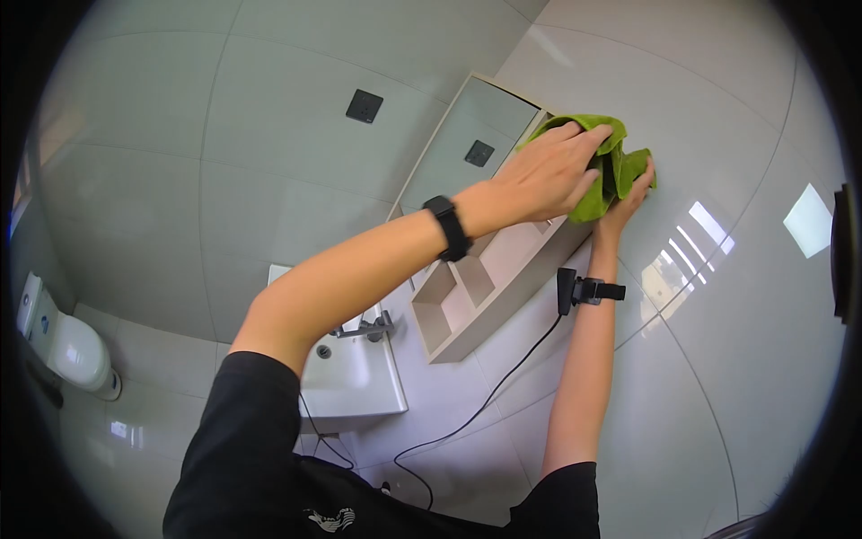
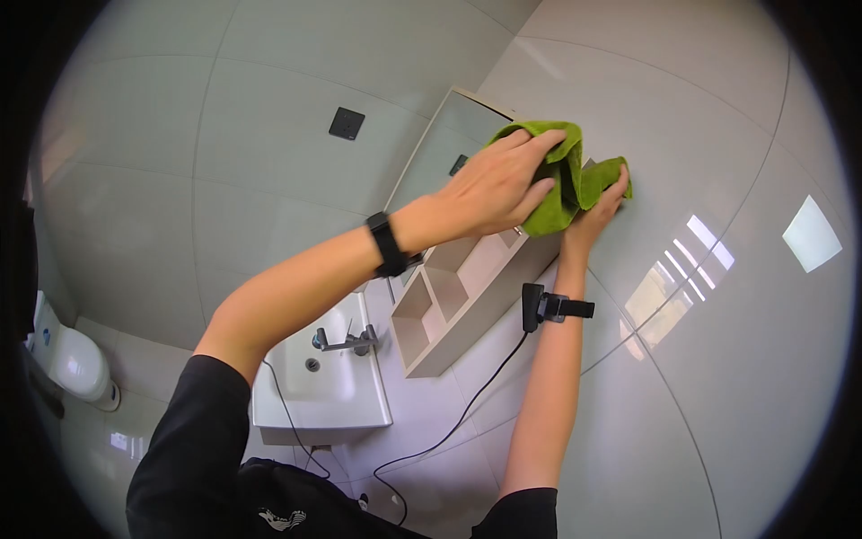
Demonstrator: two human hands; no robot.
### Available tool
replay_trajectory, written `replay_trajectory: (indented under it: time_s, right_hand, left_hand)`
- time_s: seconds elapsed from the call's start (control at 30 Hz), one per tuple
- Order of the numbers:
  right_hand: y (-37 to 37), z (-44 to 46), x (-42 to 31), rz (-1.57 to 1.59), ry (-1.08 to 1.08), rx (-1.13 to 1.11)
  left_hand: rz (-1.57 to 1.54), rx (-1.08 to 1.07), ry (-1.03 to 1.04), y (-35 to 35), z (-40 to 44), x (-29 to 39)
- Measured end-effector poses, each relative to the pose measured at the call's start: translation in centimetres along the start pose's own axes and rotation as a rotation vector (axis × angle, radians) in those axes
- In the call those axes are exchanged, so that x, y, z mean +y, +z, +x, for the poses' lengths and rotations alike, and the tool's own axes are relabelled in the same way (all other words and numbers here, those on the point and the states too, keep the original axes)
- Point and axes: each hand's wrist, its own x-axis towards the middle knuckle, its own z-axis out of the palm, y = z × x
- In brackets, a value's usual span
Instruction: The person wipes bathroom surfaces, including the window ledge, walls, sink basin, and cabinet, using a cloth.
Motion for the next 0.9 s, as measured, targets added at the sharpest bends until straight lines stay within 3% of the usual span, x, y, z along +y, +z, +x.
replay_trajectory:
  time_s: [0.1,0.2,0.37,0.63,0.9]
  right_hand:
    - [1.1,-0.8,1.1,-0.048,0.071,0.02]
    - [1.9,-0.7,3.9,-0.1,-0.056,0.054]
    - [2.6,-0.2,7.9,-0.122,-0.18,-0.005]
    - [3.4,-1.4,7.8,-0.093,-0.147,-0.143]
    - [1.9,-7.2,7.7,-0.066,-0.017,-0.282]
  left_hand:
    - [-0.065,-0.034,-0.06,4.3,1.8,-1.6]
    - [-0.159,-0.08,-0.077,10.8,4.1,-3.9]
    - [-0.033,0.008,-0.008,19.2,4.2,-8.1]
    - [0.033,0.029,-0.016,17.6,2.0,-7.9]
    - [0.272,-0.151,-0.04,15.6,-2.4,-5.7]
